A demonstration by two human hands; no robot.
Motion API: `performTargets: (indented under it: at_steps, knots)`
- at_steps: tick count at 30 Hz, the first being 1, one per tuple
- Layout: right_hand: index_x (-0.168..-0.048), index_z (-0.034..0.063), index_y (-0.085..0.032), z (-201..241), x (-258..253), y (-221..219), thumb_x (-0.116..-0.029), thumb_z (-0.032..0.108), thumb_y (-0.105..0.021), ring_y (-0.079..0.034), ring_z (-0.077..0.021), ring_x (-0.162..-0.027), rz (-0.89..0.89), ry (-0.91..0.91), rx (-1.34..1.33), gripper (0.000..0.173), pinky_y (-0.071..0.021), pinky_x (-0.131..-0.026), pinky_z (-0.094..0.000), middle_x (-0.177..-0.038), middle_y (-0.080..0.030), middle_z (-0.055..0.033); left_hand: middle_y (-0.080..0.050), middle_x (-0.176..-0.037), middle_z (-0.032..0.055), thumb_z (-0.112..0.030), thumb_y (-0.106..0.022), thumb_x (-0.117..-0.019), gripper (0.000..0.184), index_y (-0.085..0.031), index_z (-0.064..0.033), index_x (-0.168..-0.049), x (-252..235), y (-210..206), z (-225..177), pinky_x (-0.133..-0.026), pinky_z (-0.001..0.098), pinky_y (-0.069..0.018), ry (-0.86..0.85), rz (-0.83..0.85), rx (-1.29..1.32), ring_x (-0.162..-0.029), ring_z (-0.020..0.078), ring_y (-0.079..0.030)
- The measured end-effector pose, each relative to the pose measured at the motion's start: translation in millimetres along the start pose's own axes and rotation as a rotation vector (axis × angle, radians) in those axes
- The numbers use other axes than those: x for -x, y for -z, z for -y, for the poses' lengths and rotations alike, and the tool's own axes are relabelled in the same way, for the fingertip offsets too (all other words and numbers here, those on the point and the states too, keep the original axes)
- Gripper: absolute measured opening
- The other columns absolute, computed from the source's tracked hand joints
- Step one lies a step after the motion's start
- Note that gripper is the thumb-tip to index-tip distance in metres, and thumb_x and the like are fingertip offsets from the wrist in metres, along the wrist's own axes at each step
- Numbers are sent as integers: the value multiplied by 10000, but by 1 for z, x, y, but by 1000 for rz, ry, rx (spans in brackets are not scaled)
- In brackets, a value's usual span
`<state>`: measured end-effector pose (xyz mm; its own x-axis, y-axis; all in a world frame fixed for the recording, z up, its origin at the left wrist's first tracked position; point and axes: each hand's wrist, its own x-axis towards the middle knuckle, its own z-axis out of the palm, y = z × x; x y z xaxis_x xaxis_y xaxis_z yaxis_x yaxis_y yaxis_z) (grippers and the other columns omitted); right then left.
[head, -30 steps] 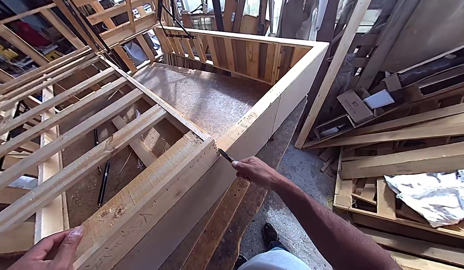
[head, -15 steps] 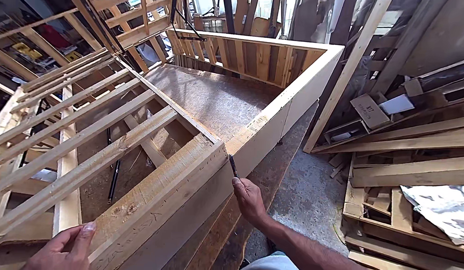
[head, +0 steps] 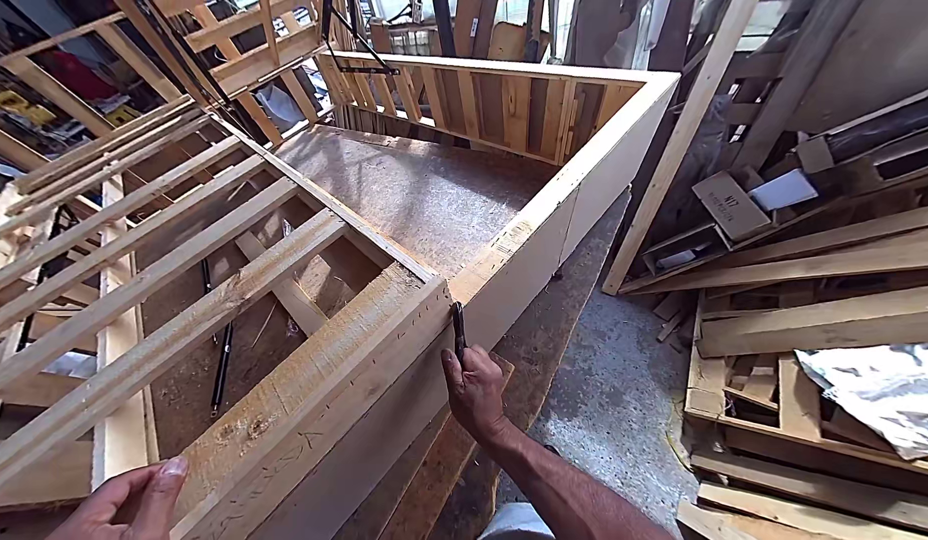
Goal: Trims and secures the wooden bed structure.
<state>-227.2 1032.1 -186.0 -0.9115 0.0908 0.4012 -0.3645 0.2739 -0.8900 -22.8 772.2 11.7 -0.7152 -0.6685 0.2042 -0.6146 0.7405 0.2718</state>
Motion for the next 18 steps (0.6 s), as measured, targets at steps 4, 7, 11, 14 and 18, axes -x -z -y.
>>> performTargets:
  at_steps: [4,7,11,14,18]
  knots:
    - [-572,163,-470,-1,-9,28,-1012,436,-560,-474,-87,-534,176,-59,-92,525,-409,-498,-274,-580,-445,42,-705,-907,155,-405,-523,-1044,456,-723,5,-1062,1,0,2,-775,429,-524,-7,1,-3,-819,210,-654]
    - [-615,149,-545,4,-18,45,-1015,423,-567,-487,-109,-531,338,-225,-225,485,-417,-508,-305,-587,-488,26,-704,-914,159,-434,-510,-1045,482,-724,-3,-1073,2,1,1,-796,477,-518,-5,-5,-20,-833,235,-657]
    - [-760,108,-538,-4,-30,70,-1057,370,-501,-452,-76,-436,651,-688,-1100,398,-408,-422,-216,-570,-465,4,-691,-869,129,-446,-501,-1045,481,-730,-23,-1042,2,0,1,-770,449,-512,-8,-16,-19,-795,205,-637]
    - [-690,176,-580,-12,22,90,-975,524,-625,-590,-91,-510,974,-811,-1620,452,-491,-453,-220,-646,-590,1,-699,-892,134,-438,-504,-1043,482,-725,-9,-1043,2,0,-1,-788,422,-516,-6,-13,-9,-816,191,-645]
    - [-733,110,-589,-28,77,128,-1056,425,-508,-548,-96,-564,1045,-364,-825,459,-448,-518,-281,-652,-578,4,-719,-939,139,-422,-509,-1041,474,-727,-3,-1073,1,1,-9,-815,407,-531,22,0,16,-860,191,-667]
